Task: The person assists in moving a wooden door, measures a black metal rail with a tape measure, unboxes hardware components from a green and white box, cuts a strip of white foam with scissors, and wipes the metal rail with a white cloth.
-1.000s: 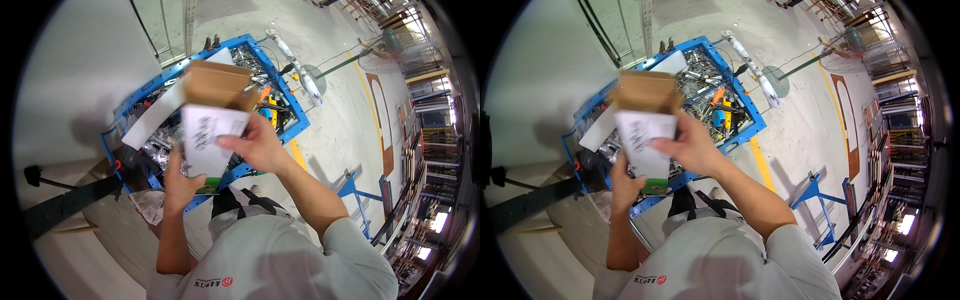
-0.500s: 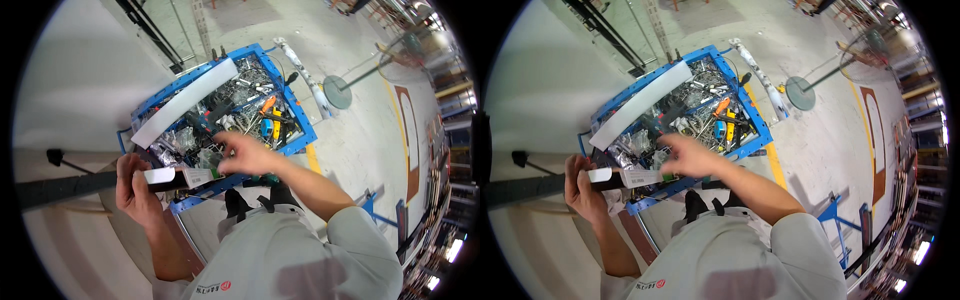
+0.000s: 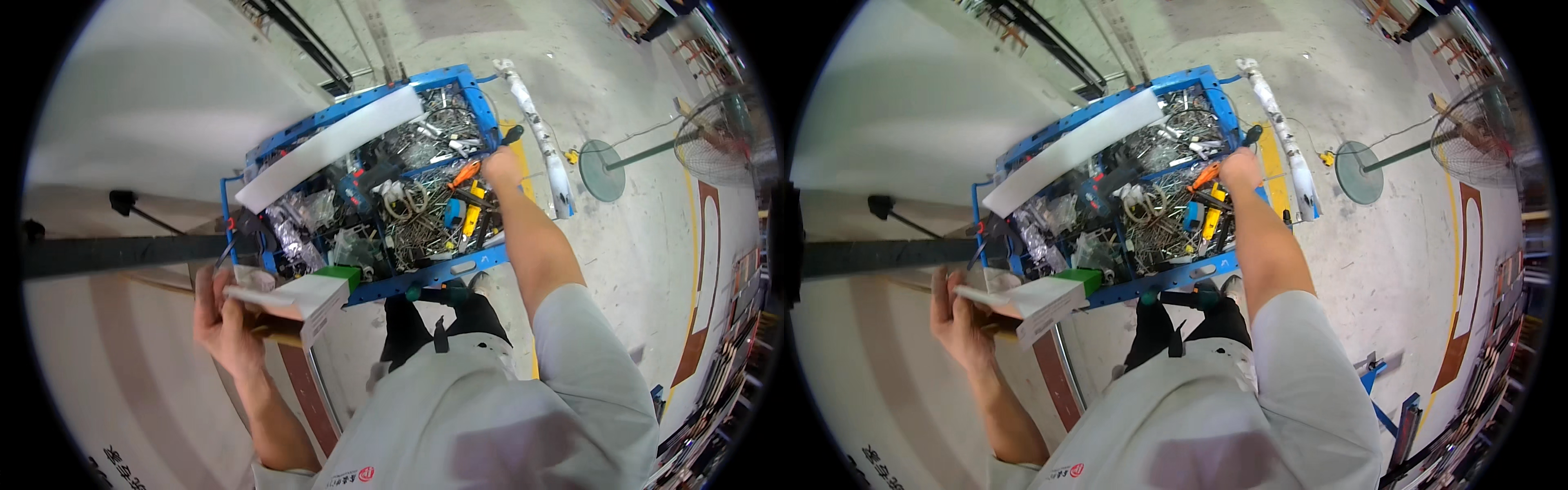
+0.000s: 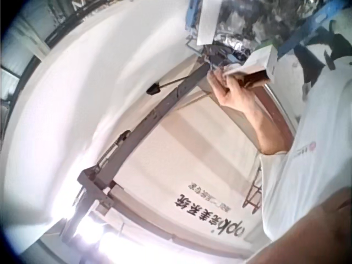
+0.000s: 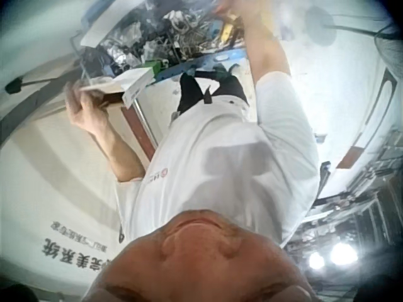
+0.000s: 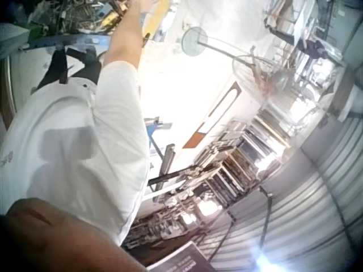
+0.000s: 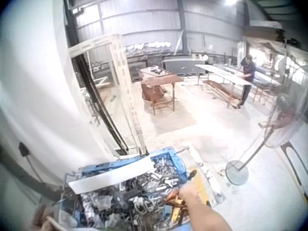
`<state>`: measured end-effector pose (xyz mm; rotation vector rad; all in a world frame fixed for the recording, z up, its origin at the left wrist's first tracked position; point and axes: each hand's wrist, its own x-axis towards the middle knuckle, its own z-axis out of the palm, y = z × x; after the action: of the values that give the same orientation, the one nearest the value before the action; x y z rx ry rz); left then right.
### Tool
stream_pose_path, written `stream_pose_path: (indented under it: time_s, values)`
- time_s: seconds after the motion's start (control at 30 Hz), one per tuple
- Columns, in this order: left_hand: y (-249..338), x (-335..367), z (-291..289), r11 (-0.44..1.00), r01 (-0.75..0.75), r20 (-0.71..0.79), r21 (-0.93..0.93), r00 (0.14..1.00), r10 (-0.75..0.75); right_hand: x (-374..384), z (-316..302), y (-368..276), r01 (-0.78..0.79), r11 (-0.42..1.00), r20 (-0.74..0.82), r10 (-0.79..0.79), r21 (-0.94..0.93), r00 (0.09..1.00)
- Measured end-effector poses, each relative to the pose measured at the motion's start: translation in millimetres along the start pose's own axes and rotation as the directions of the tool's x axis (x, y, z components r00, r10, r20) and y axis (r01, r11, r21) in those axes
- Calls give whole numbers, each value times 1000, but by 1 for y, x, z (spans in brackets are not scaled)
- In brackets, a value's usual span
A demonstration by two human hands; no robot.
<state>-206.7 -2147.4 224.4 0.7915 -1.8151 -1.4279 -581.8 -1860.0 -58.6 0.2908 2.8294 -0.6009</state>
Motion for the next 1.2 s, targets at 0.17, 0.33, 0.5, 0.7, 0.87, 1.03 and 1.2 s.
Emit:
stream_pose_path:
  time_s: [0.17, 0.33, 0.5, 0.7, 0.87, 1.03, 1.2]
  values:
    - [-2, 19, 25, 983, 40, 22, -179, 999, -37, -6, -23, -6, 216, 976, -124, -219, -41, 968]
    - [-12, 31, 29, 971, 54, 169, -233, 986, -14, -170, -122, -111, 559, 586, -235, -537, 587, 810]
    - [-19, 47, 16, 988, -83, 320, -130, 940, 122, -203, -113, -121, 665, 552, -244, -648, 503, 722]
    - [-26, 51, 30, 883, -439, 457, -167, 759, 464, -84, -18, -2, 419, 908, -106, -415, 16, 904]
    - [-33, 51, 32, 905, -369, 431, -212, 796, 425, -38, 17, -47, 410, 895, -136, -435, -179, 890]
    - [-37, 50, 37, 916, -334, 417, -222, 817, 399, 8, 34, -42, 233, 944, -17, -244, -232, 970]
    - [-30, 51, 46, 928, -318, 392, -193, 842, 370, 11, 10, -44, 383, 922, -134, -388, -57, 912]
